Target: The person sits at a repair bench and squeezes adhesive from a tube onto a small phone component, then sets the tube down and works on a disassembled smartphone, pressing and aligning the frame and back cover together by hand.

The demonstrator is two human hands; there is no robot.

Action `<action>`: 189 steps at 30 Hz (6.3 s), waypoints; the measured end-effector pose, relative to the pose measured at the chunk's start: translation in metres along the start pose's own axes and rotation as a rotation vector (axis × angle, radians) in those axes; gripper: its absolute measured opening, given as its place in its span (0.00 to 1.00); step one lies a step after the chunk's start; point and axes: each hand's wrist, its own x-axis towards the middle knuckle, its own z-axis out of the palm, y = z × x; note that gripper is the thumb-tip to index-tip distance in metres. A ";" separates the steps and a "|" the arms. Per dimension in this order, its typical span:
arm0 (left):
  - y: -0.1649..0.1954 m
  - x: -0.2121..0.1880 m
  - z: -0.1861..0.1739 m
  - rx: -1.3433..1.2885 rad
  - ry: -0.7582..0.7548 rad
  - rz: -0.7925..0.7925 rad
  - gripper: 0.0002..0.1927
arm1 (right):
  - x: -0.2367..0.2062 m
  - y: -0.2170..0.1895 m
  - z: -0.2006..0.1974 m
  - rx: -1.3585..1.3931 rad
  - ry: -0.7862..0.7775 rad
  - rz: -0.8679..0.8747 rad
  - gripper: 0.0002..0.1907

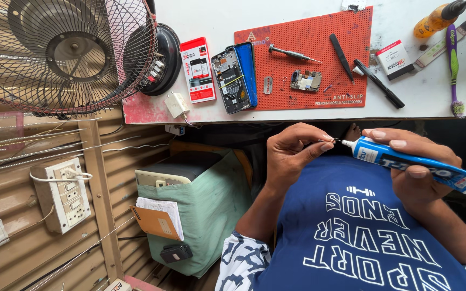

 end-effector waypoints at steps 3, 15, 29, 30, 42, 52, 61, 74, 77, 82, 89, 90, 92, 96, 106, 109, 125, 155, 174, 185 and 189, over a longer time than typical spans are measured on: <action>-0.001 -0.001 -0.001 -0.007 -0.001 0.004 0.08 | -0.004 0.004 -0.002 0.003 0.005 0.014 0.25; -0.005 0.009 -0.005 -0.071 0.052 -0.107 0.05 | -0.024 0.020 -0.028 0.048 0.201 0.089 0.20; 0.000 0.010 -0.003 0.005 0.034 -0.197 0.08 | -0.024 0.024 -0.036 -0.008 0.218 0.029 0.18; 0.001 0.010 -0.004 0.027 0.031 -0.206 0.09 | -0.023 0.023 -0.036 -0.009 0.216 0.028 0.18; 0.019 0.006 0.010 0.408 0.069 -0.133 0.10 | 0.012 -0.019 0.002 -0.323 -0.032 -0.142 0.22; 0.012 0.002 0.002 0.343 0.066 -0.133 0.07 | 0.019 -0.024 0.017 -0.397 -0.180 -0.171 0.19; 0.012 0.003 0.000 0.326 0.067 -0.122 0.07 | 0.021 -0.020 0.018 -0.417 -0.195 -0.202 0.18; 0.012 0.003 0.001 0.332 0.073 -0.112 0.07 | 0.025 -0.021 0.020 -0.448 -0.215 -0.217 0.18; 0.012 0.003 0.001 0.328 0.070 -0.112 0.07 | 0.025 -0.021 0.020 -0.455 -0.212 -0.218 0.18; 0.011 0.003 0.000 0.352 0.066 -0.112 0.07 | 0.025 -0.018 0.019 -0.455 -0.202 -0.240 0.19; 0.011 0.004 0.000 0.345 0.062 -0.110 0.07 | 0.027 -0.016 0.018 -0.442 -0.186 -0.257 0.19; 0.011 0.004 0.000 0.345 0.062 -0.113 0.07 | 0.027 -0.017 0.018 -0.440 -0.185 -0.252 0.19; 0.011 0.004 0.000 0.346 0.059 -0.110 0.07 | 0.028 -0.018 0.018 -0.440 -0.182 -0.246 0.19; 0.010 0.004 0.000 0.352 0.059 -0.107 0.08 | 0.028 -0.020 0.019 -0.448 -0.174 -0.238 0.18; 0.010 0.003 0.000 0.350 0.056 -0.107 0.08 | 0.027 -0.015 0.016 -0.446 -0.160 -0.268 0.19; 0.011 0.003 0.000 0.349 0.055 -0.112 0.08 | 0.026 -0.014 0.015 -0.457 -0.154 -0.274 0.19; 0.000 0.007 -0.006 0.075 0.106 -0.157 0.08 | 0.023 -0.011 0.006 -0.375 -0.086 -0.215 0.19; -0.012 0.010 -0.005 -0.062 0.080 -0.225 0.09 | 0.012 -0.008 0.015 -0.475 -0.187 -0.251 0.19; -0.012 0.011 -0.005 -0.028 0.050 -0.191 0.08 | 0.010 -0.006 0.018 -0.483 -0.147 -0.259 0.19; -0.016 0.012 -0.008 -0.047 0.069 -0.195 0.08 | 0.004 -0.009 0.012 -0.416 -0.095 -0.201 0.19; -0.017 0.012 -0.007 -0.019 0.102 -0.232 0.07 | -0.020 0.001 -0.004 -0.180 0.085 -0.029 0.21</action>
